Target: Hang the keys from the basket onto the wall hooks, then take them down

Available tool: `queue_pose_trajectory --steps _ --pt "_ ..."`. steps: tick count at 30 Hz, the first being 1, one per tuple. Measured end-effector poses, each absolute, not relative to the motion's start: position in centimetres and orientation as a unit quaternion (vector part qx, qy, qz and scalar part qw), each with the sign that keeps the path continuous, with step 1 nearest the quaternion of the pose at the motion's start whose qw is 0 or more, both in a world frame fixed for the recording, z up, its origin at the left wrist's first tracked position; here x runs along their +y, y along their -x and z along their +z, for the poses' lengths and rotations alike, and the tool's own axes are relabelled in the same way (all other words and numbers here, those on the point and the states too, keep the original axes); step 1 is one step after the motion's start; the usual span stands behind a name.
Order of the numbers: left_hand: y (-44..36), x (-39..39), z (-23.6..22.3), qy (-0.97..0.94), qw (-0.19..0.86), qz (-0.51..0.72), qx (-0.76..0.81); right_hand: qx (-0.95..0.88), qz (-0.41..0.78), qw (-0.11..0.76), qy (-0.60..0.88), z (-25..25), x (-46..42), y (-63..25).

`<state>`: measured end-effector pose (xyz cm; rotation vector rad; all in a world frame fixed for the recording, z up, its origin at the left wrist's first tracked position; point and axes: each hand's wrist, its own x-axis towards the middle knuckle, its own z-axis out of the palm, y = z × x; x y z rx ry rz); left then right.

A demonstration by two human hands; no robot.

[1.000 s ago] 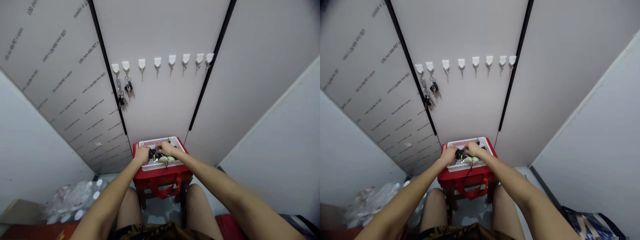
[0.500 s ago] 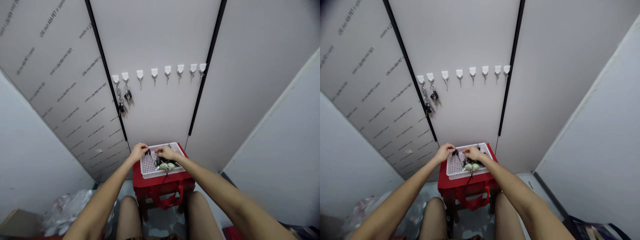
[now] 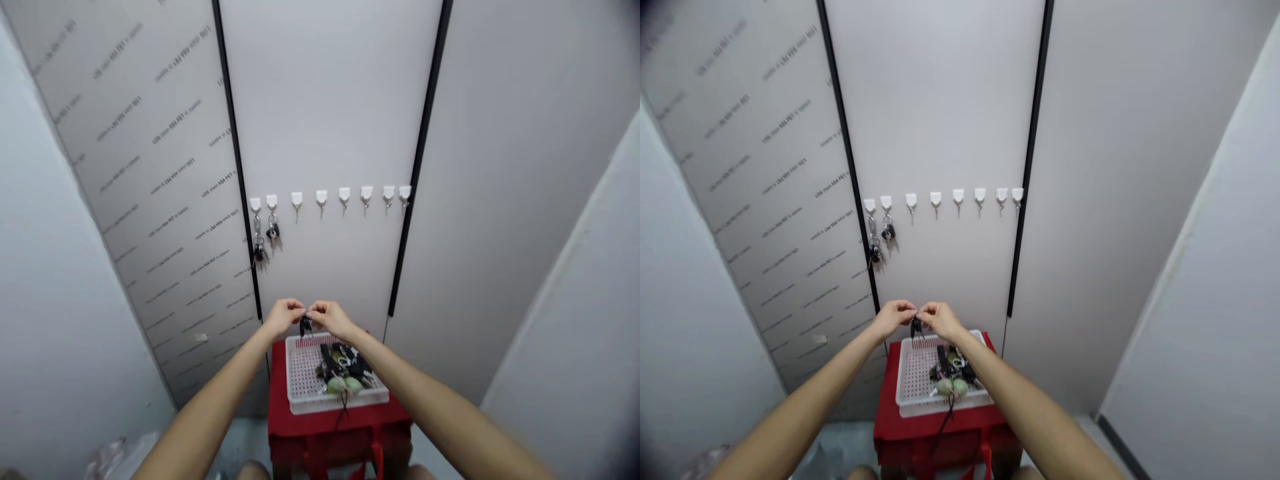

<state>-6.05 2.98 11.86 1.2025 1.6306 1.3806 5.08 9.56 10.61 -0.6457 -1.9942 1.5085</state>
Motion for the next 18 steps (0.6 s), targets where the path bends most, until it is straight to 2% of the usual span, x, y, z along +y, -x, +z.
queue_pose_trajectory --steps 3,6,11,14,18 --pt "6.5 3.6 14.3 -0.48 0.269 0.581 0.6 -0.73 0.563 0.314 0.226 13.7 10.0 -4.2" --pt "6.9 3.9 17.5 -0.503 0.12 0.622 0.588 -0.709 0.556 0.368 0.227 18.4 10.5 -3.1" --pt "7.4 5.0 23.0 -0.561 -0.074 0.565 0.601 -0.683 0.519 0.46 0.229 25.6 12.0 -0.6" --pt "7.7 6.5 25.6 -0.563 -0.127 0.516 0.633 -0.67 0.491 0.496 0.253 28.0 13.1 0.7" --pt "8.3 8.1 26.8 -0.548 -0.117 0.471 0.681 -0.668 0.457 0.494 0.318 28.6 14.3 1.8"
